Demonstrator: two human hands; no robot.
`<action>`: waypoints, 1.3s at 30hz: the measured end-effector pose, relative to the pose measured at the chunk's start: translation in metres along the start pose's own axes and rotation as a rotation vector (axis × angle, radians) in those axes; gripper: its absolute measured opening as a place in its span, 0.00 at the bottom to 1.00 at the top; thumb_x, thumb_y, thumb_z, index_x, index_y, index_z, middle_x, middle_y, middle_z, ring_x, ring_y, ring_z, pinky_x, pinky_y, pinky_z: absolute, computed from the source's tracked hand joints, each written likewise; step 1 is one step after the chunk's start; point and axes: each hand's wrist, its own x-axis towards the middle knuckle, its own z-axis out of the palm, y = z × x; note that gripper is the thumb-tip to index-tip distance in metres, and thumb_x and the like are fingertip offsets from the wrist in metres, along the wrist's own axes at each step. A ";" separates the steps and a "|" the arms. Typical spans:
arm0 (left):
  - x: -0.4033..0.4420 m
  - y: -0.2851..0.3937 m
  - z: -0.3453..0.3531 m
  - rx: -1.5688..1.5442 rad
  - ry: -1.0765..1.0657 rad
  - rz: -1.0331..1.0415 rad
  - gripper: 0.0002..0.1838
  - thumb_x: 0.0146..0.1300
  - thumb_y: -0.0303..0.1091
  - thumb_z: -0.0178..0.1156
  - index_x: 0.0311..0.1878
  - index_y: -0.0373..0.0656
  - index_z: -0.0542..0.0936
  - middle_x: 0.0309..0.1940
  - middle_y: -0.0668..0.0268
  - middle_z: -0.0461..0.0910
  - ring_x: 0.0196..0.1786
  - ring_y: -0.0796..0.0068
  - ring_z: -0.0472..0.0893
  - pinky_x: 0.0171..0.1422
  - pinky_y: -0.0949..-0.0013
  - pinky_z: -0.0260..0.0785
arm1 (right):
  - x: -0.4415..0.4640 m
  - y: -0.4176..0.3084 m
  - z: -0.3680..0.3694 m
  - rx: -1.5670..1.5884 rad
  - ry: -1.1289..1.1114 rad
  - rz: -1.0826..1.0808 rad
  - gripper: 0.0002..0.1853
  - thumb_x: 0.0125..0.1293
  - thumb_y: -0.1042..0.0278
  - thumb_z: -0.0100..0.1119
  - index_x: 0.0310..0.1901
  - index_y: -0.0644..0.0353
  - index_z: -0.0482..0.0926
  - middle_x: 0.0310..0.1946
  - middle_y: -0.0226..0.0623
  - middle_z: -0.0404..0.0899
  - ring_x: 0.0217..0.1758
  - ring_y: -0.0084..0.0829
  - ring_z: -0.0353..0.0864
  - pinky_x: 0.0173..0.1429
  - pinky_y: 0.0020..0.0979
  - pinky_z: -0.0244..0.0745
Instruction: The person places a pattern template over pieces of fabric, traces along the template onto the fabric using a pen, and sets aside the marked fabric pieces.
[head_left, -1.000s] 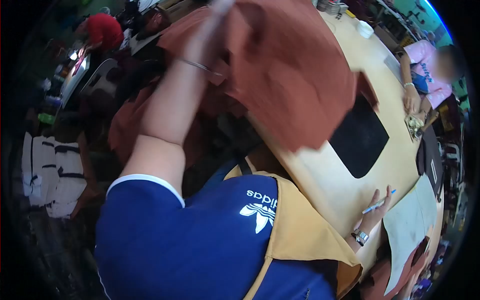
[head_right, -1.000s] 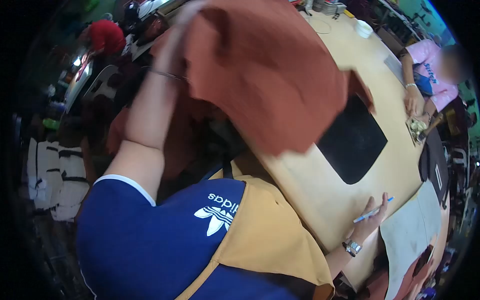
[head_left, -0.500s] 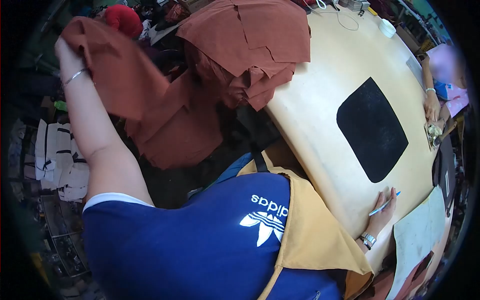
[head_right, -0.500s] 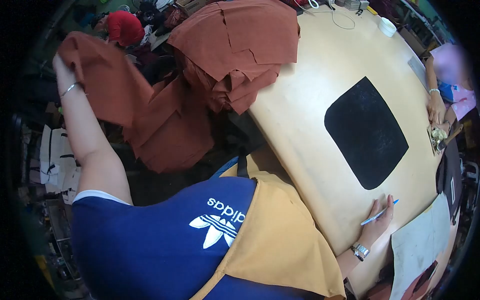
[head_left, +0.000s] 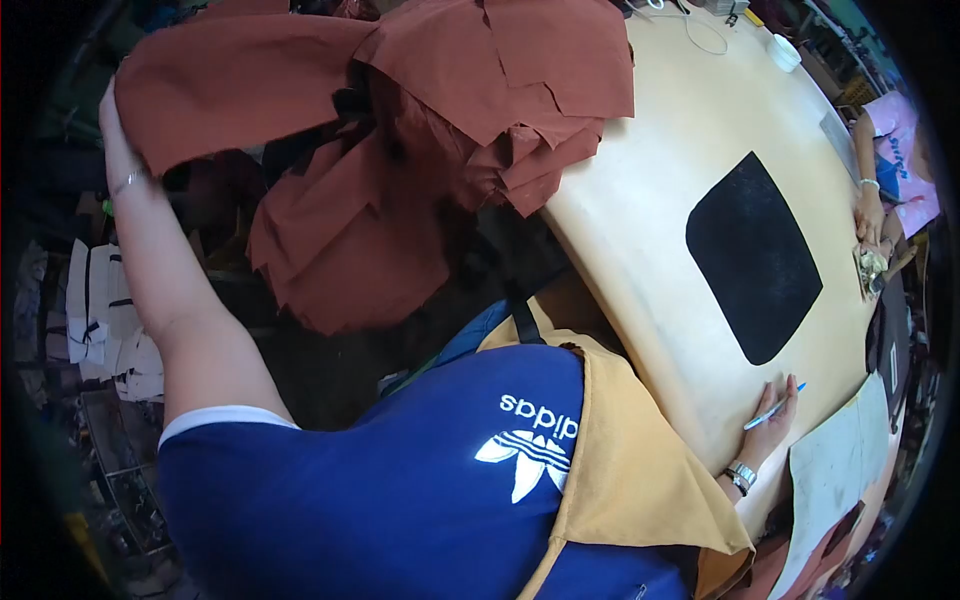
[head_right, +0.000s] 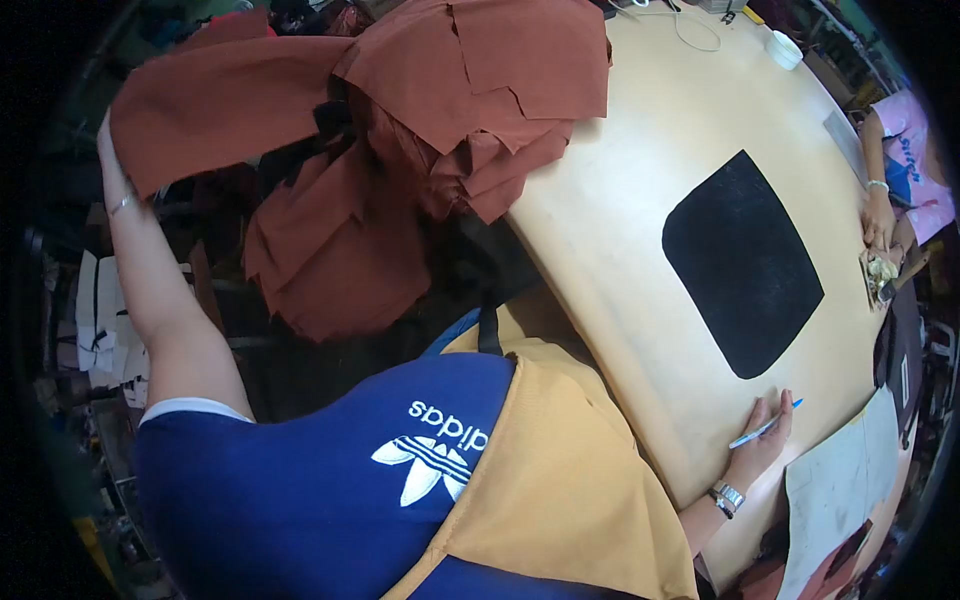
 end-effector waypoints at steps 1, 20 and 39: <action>-0.008 -0.013 -0.021 -0.015 -0.008 -0.068 0.21 0.67 0.46 0.56 0.53 0.39 0.80 0.51 0.61 0.81 0.52 0.64 0.80 0.58 0.59 0.72 | 0.001 0.004 0.001 0.008 0.000 -0.004 0.23 0.69 0.68 0.60 0.63 0.66 0.70 0.63 0.46 0.73 0.68 0.36 0.69 0.72 0.34 0.61; -0.303 -0.224 0.045 1.526 -0.518 0.244 0.41 0.65 0.69 0.46 0.74 0.54 0.60 0.77 0.52 0.48 0.79 0.52 0.48 0.72 0.26 0.38 | 0.001 -0.004 0.001 -0.058 0.037 0.001 0.21 0.68 0.69 0.60 0.60 0.66 0.73 0.62 0.46 0.74 0.66 0.40 0.71 0.71 0.36 0.63; -0.298 -0.116 0.263 0.621 -0.489 0.800 0.25 0.67 0.37 0.57 0.67 0.53 0.70 0.72 0.56 0.61 0.74 0.55 0.59 0.72 0.40 0.50 | 0.000 -0.016 -0.005 -0.014 0.086 -0.026 0.21 0.63 0.74 0.63 0.58 0.62 0.75 0.59 0.46 0.76 0.64 0.42 0.73 0.69 0.39 0.66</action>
